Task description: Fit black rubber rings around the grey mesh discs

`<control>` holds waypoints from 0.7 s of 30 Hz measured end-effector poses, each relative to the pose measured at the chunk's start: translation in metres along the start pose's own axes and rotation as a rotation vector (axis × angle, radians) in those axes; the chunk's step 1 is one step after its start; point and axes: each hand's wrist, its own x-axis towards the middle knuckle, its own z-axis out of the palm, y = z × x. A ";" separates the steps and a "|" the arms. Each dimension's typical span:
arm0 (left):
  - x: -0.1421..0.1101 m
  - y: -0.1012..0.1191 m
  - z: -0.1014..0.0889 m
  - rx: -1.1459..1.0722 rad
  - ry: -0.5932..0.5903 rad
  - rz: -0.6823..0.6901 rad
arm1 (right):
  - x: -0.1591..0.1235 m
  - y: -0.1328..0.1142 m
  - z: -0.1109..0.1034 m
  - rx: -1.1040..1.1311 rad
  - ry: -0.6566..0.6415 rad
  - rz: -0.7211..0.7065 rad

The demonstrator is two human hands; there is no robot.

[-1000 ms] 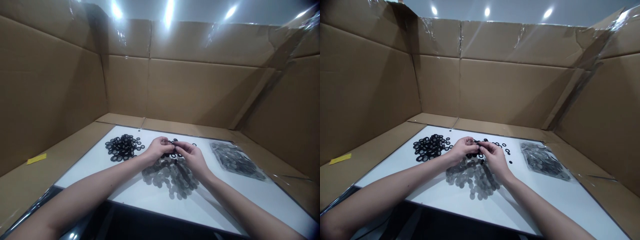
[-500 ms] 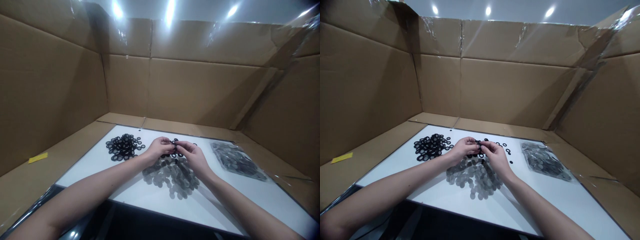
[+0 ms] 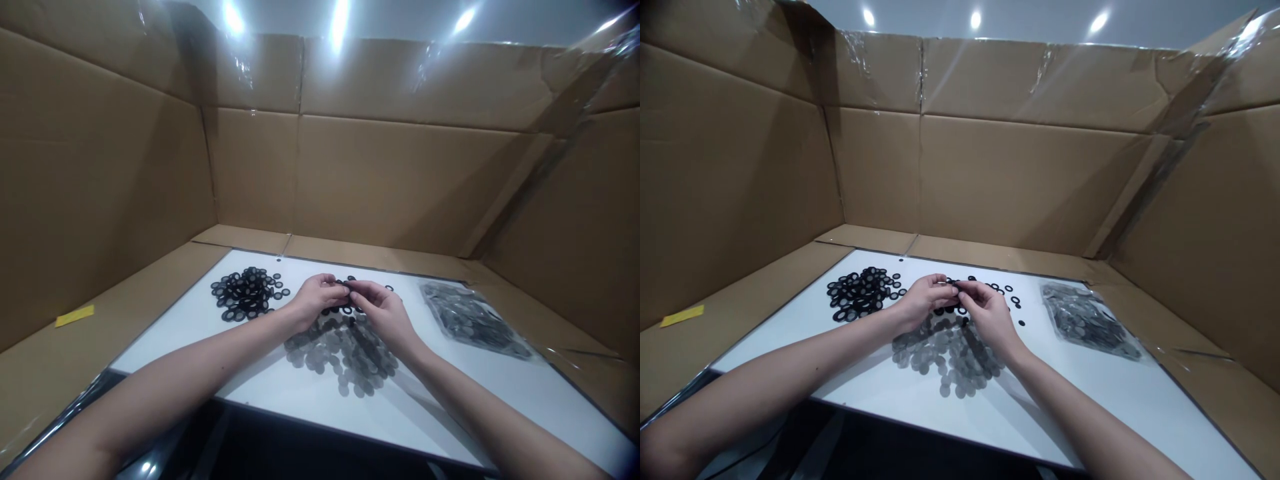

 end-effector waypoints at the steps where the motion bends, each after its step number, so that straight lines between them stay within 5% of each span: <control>1: -0.001 0.001 0.000 0.005 -0.027 -0.016 | 0.000 -0.001 0.000 0.003 0.008 0.004; 21: 0.000 0.001 -0.001 0.076 0.026 0.037 | -0.001 -0.006 0.001 0.077 0.071 0.093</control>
